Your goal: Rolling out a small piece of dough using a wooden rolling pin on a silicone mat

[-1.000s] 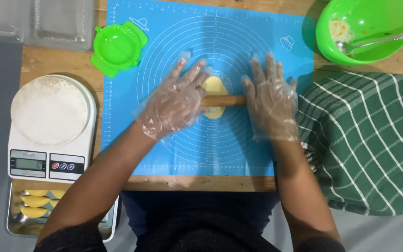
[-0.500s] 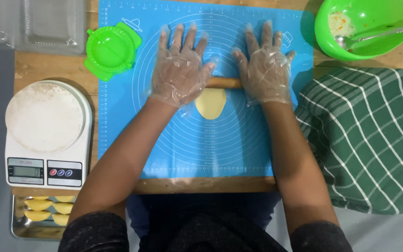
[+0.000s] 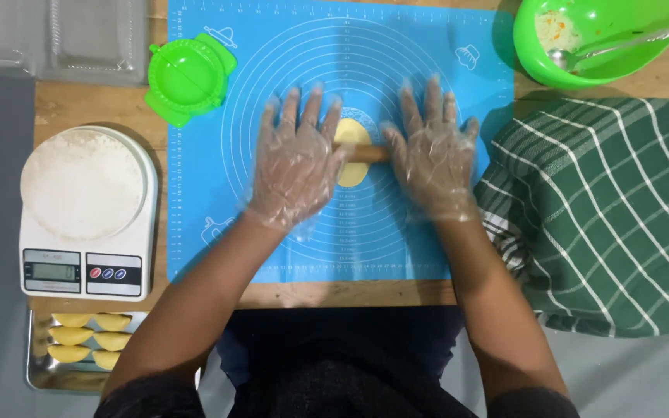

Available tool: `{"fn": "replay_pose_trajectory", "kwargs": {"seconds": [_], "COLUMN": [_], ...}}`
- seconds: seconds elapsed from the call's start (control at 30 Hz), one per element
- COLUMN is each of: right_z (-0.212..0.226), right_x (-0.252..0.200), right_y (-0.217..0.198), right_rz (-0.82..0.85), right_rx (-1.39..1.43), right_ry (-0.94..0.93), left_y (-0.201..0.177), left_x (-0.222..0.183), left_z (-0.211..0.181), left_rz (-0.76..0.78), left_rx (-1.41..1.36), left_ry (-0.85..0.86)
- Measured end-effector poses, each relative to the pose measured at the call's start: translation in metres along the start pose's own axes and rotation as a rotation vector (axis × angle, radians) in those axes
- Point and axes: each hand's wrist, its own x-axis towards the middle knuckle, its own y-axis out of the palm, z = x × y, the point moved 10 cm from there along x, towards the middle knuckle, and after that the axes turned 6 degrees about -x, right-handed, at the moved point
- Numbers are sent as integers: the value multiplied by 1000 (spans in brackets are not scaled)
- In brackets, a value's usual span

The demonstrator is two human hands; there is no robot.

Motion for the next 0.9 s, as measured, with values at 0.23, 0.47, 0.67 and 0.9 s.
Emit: {"fn": "replay_pose_trajectory", "kwargs": {"seconds": [0.23, 0.47, 0.67, 0.9], "right_z": [11, 10, 4, -7], "right_x": [-62, -85, -35, 13], "right_y": [-13, 0, -17, 4], "right_rz": [80, 208, 160, 127], "right_rx": [86, 123, 111, 6], "right_ry": [-12, 41, 21, 100], "left_y": [11, 17, -11, 16], "left_x": [-48, -60, -14, 40], "left_z": [5, 16, 27, 39], "left_rz": [21, -143, -102, -187], "left_rx": [-16, -48, -41, 89], "left_ry": [42, 128, 121, 95]}}
